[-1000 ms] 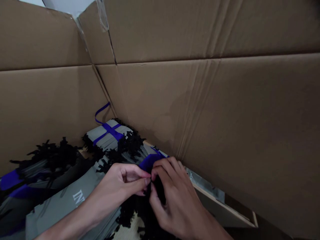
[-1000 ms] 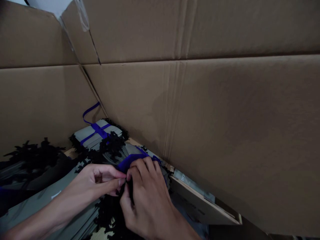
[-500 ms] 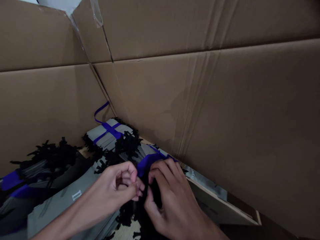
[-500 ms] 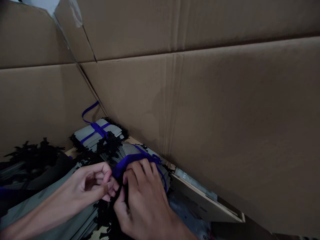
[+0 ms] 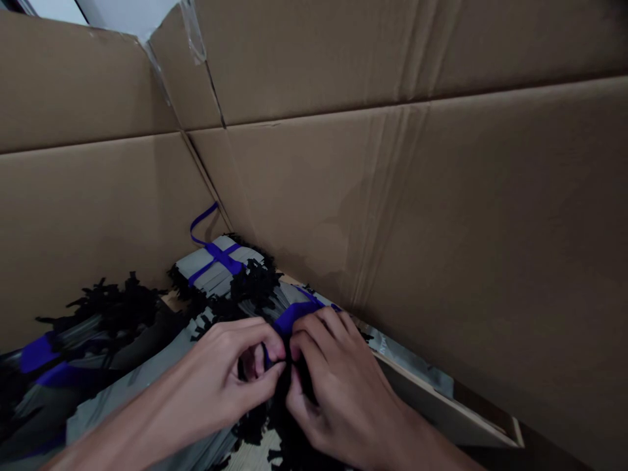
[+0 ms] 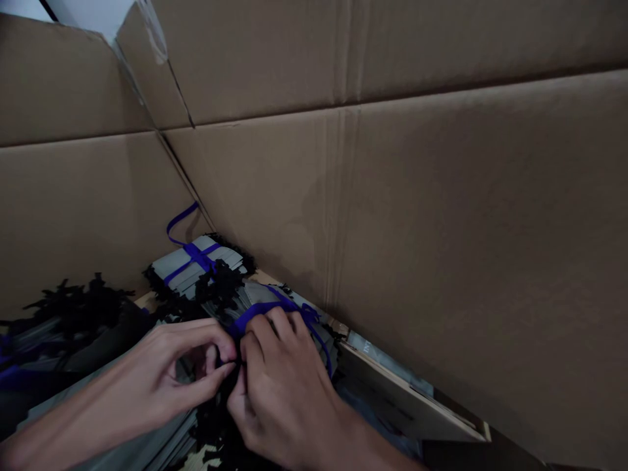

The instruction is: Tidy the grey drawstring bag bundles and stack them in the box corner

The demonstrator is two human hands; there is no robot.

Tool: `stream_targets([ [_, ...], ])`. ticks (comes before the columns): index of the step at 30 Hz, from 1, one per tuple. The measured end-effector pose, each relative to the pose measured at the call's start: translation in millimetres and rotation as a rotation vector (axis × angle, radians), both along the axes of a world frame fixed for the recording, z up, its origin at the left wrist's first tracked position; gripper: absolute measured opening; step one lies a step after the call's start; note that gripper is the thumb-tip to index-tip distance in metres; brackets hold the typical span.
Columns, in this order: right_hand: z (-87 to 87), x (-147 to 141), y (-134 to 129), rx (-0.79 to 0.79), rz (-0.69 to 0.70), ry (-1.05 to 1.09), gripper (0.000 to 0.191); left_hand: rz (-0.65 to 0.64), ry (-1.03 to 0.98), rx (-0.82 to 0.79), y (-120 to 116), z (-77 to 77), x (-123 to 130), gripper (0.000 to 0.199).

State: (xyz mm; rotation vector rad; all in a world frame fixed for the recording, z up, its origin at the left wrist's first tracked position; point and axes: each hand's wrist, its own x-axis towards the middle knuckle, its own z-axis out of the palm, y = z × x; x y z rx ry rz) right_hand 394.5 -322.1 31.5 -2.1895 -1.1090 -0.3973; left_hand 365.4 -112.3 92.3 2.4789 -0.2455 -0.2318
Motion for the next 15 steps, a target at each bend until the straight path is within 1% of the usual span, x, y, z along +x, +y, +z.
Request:
stream_targets([
  [4,3.9,5,1,-0.078,0.032,-0.077,0.013,-0.002,0.013,-0.054,1,1.0,7,0.002],
  [8,10.0,8,0,-0.130,0.047,-0.167,0.013,-0.018,0.051,-0.081,1,2.1,16,0.002],
  [11,14.6,11,-1,-0.178,0.074,-0.250,0.011,-0.006,0.092,-0.068,0,4.8,20,0.004],
  [15,17.2,13,-2,-0.235,0.103,-0.295,0.008,0.007,0.146,-0.049,-3,9.0,23,0.004],
])
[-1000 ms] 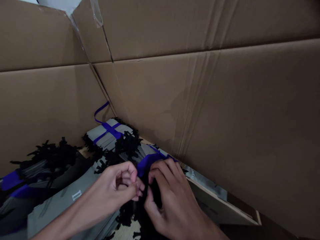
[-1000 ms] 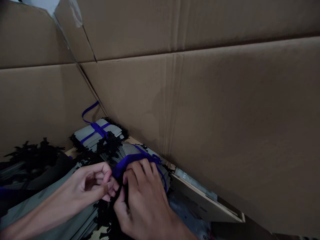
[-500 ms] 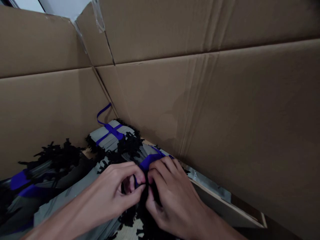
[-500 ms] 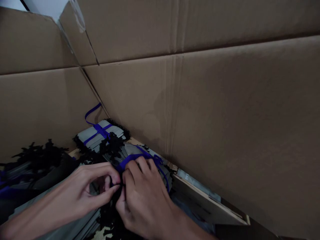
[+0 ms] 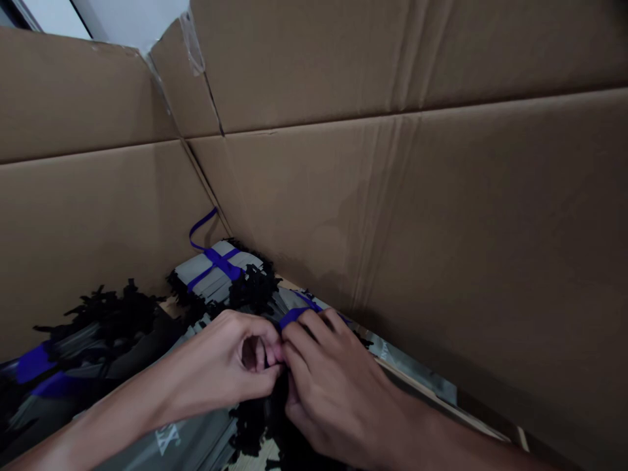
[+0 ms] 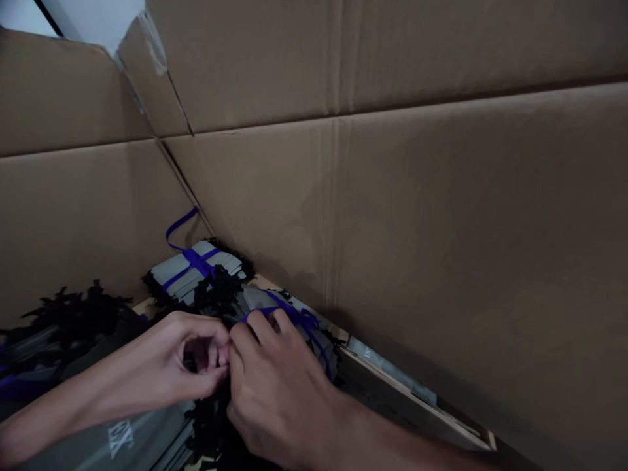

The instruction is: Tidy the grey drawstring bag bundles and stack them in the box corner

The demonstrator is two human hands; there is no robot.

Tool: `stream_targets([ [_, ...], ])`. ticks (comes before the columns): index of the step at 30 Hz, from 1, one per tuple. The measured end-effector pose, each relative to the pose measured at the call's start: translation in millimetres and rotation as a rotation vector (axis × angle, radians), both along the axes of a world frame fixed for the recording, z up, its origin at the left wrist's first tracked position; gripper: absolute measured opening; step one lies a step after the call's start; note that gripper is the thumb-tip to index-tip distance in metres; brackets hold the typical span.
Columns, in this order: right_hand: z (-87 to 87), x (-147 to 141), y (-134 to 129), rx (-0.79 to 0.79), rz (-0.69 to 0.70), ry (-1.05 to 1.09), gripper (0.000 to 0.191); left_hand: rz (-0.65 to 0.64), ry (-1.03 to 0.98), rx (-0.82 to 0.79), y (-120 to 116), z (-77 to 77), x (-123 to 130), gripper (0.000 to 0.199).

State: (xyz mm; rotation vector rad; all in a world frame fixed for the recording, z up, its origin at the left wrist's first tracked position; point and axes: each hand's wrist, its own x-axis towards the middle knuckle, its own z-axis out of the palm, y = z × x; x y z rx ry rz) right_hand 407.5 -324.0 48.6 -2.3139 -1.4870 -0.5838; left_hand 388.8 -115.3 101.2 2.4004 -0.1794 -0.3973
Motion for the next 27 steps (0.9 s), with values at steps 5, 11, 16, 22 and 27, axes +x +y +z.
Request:
stream_targets([
  [5,-1.7,-1,1,-0.037,0.028,-0.027,0.007,-0.041,0.016,0.033,-1,-0.2,2,0.008],
  [11,-1.1,-2,0,-0.034,0.013,-0.010,0.014,-0.102,-0.032,0.108,-2,0.4,3,0.009],
  [16,-4.5,-3,-5,0.096,-0.033,0.053,0.008,-0.113,-0.022,0.110,-4,3.6,2,0.010],
  [22,-15.3,-8,-8,0.264,-0.111,0.193,0.003,-0.088,0.020,0.064,-11,11.5,2,0.005],
  [27,-19.3,-15,-3,0.336,-0.152,0.146,0.008,-0.045,0.042,0.088,-12,12.9,0,0.005],
])
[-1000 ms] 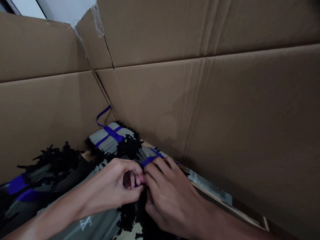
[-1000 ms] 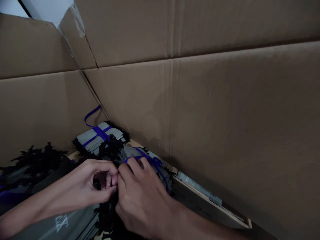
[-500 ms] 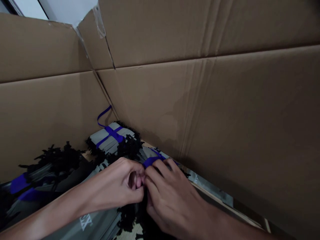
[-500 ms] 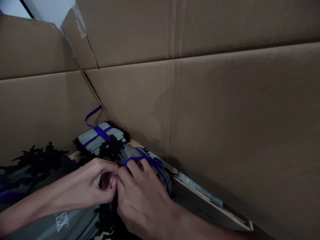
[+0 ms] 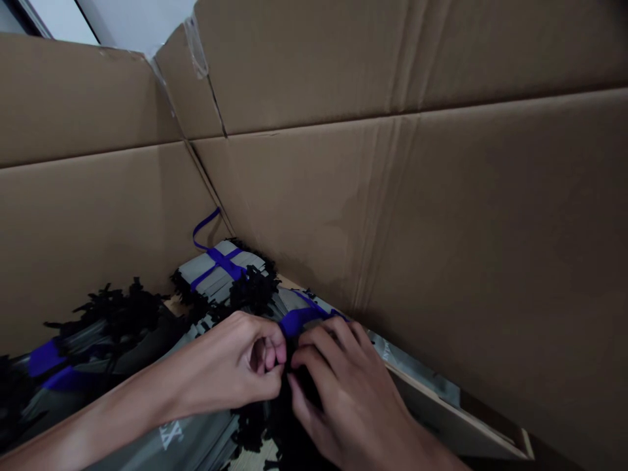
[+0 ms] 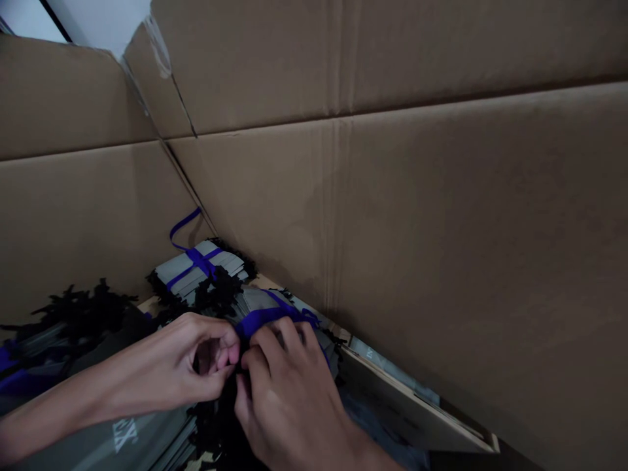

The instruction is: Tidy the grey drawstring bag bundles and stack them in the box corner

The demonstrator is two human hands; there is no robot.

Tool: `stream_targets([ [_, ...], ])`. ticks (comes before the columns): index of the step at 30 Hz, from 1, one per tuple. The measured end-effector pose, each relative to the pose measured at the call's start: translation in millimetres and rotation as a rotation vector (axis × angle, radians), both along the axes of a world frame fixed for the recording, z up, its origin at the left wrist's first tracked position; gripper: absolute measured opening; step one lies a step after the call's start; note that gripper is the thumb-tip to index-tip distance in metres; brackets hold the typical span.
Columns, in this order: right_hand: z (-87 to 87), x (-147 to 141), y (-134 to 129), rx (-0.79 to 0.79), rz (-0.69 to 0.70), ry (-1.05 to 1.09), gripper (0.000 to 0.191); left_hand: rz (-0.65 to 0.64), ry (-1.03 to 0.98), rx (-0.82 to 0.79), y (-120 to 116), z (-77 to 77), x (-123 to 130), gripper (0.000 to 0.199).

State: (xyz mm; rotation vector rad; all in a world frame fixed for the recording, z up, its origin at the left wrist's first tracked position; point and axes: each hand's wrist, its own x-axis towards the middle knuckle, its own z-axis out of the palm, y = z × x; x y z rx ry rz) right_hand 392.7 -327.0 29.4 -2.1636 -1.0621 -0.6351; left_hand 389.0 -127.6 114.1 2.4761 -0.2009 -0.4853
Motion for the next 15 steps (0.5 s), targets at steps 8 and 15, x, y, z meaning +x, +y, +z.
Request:
stream_targets([
  [8,-1.0,-9,6,0.038,-0.093,-0.159,0.010,0.033,0.003,-0.019,5,-10.5,-1,0.005],
  [15,-3.0,-10,6,0.004,-0.100,-0.147,0.015,0.070,-0.003,-0.022,7,-16.7,-1,0.006],
])
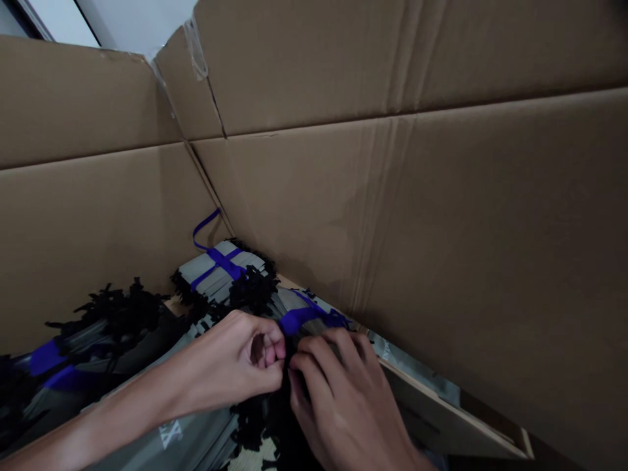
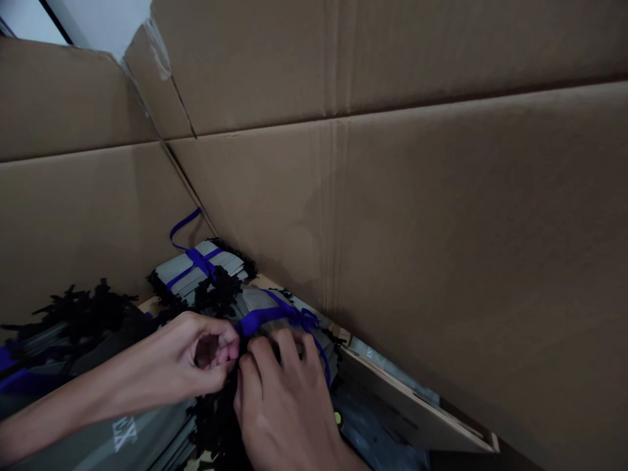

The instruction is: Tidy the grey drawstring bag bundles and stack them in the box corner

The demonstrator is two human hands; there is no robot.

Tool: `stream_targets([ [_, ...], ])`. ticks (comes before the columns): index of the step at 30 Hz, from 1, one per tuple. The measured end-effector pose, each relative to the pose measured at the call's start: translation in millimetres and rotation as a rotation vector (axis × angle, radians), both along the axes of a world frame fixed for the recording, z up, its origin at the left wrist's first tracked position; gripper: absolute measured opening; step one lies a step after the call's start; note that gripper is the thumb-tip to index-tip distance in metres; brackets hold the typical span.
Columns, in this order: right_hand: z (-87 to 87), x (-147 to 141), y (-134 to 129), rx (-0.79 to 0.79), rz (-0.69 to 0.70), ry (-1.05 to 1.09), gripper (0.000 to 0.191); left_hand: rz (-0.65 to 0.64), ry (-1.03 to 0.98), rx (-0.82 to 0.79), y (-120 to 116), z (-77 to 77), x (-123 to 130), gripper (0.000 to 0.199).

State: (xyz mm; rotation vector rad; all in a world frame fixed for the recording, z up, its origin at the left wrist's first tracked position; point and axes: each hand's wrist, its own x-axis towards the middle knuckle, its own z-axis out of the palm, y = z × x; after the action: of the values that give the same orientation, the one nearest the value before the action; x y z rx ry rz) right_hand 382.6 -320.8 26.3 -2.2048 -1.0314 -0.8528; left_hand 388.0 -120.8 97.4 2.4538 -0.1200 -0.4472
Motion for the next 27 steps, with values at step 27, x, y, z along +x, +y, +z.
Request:
stream_targets([
  [27,-6.2,15,-3,-0.082,0.138,-0.100,0.013,0.153,0.284,-0.335,-3,1.0,0,0.013],
])
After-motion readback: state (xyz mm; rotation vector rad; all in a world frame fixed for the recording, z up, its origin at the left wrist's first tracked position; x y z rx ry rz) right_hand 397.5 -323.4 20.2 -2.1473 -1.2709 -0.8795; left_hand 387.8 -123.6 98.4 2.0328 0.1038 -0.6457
